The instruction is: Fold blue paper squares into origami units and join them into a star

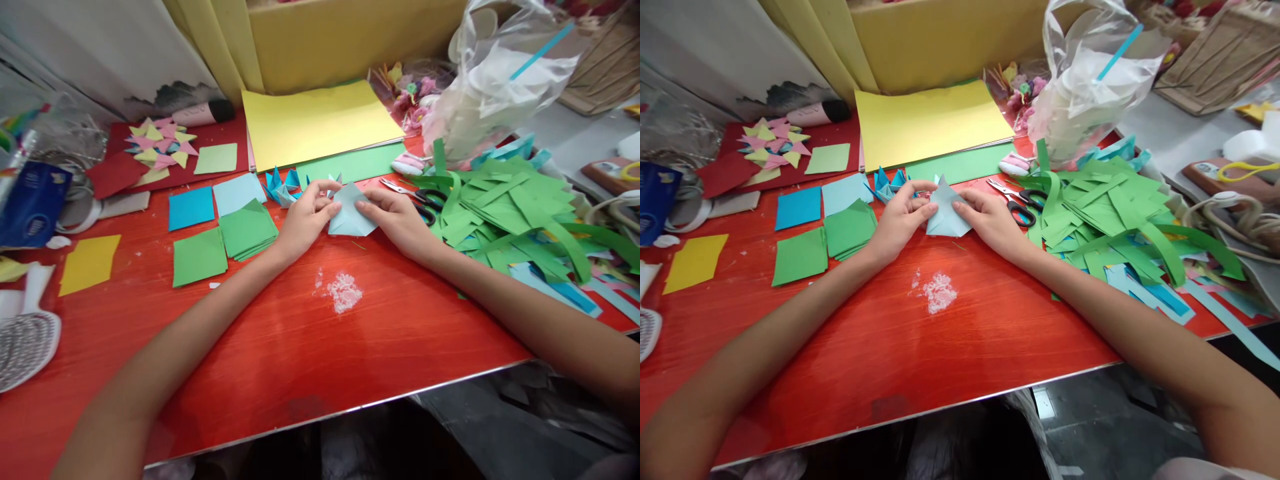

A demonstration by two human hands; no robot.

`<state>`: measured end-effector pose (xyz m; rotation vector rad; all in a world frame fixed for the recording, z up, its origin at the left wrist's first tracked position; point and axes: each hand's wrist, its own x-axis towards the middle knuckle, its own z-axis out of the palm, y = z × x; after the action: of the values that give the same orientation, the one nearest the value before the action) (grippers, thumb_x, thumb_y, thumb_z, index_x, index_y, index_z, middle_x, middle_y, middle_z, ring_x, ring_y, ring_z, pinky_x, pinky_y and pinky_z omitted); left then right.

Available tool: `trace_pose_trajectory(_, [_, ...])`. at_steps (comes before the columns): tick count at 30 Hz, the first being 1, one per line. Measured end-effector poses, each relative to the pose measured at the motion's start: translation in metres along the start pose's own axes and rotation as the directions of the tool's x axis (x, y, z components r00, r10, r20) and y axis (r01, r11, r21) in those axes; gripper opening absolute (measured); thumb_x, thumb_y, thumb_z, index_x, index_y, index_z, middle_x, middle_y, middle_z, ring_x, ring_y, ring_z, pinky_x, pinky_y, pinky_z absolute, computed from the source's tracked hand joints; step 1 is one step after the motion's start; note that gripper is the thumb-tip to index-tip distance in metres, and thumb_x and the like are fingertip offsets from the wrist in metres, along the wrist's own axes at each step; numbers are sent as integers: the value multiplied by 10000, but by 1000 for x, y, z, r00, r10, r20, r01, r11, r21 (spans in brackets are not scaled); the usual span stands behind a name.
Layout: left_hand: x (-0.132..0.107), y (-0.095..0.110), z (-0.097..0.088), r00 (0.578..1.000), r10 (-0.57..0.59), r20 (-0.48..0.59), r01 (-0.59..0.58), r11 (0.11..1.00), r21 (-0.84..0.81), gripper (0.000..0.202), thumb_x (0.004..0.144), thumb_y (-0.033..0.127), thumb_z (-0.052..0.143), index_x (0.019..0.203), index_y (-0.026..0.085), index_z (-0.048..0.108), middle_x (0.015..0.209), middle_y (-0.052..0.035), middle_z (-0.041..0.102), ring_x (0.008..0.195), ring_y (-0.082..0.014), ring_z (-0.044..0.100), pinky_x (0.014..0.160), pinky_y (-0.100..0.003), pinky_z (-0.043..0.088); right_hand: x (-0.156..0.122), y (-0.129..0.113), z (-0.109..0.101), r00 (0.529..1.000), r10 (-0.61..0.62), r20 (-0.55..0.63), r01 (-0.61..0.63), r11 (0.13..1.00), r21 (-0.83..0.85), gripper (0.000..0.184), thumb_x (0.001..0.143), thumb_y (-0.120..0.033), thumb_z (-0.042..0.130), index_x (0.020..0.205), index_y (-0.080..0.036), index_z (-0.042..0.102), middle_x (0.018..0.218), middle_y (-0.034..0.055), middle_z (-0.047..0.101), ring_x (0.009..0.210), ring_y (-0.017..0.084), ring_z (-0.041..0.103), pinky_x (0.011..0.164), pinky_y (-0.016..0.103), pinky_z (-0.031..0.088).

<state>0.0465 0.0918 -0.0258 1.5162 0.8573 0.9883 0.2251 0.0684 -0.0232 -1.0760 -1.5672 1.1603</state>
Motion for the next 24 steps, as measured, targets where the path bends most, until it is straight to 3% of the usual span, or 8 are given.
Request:
trace_pose_trajectory(2, [1, 2, 1, 997, -80, -14, 79, 995, -65, 54, 846, 194, 564, 893, 169, 559, 658, 31, 598, 607, -75, 561, 567, -187, 447, 0, 0, 0, 1000, -3, -22, 2, 999, -36, 197, 850, -301, 581, 956, -192, 705, 874, 16, 694, 752, 141, 602, 669, 264, 481])
trace_pose_trajectory(5, [1, 6, 2, 988, -151, -38, 144, 980, -139, 54, 848, 163, 541, 805, 145, 568, 664, 22, 604, 595, -71, 561, 543, -183, 456, -1, -1, -1, 997, -32, -71, 24, 993, -114, 197, 851, -265, 572, 937, -189, 733, 886, 12, 711, 795, 155, 621, 727, 288, 499])
trace_pose_trajectory(12, [1, 10, 3, 986, -156, -54, 143, 970, -196, 98, 831, 86, 523, 795, 136, 600, 638, 34, 593, 607, -53, 575, 585, -162, 476, -5, -4, -1, 987, -126, -103, 103, 974, -201, 287, 866, -185, 539, 1070, -254, 728, 1058, -14, 723, 964, 177, 654, 882, 343, 508])
trace_pose_trajectory(24, [4, 9, -3, 987, -160, -8, 155, 963, -222, 101, 825, 91, 538, 886, 140, 602, 684, 24, 637, 601, -66, 620, 547, -174, 523, -9, -11, 4, 963, -173, -206, 116, 959, -258, 294, 855, -130, 529, 1024, -239, 743, 998, -3, 744, 835, 146, 679, 737, 294, 542])
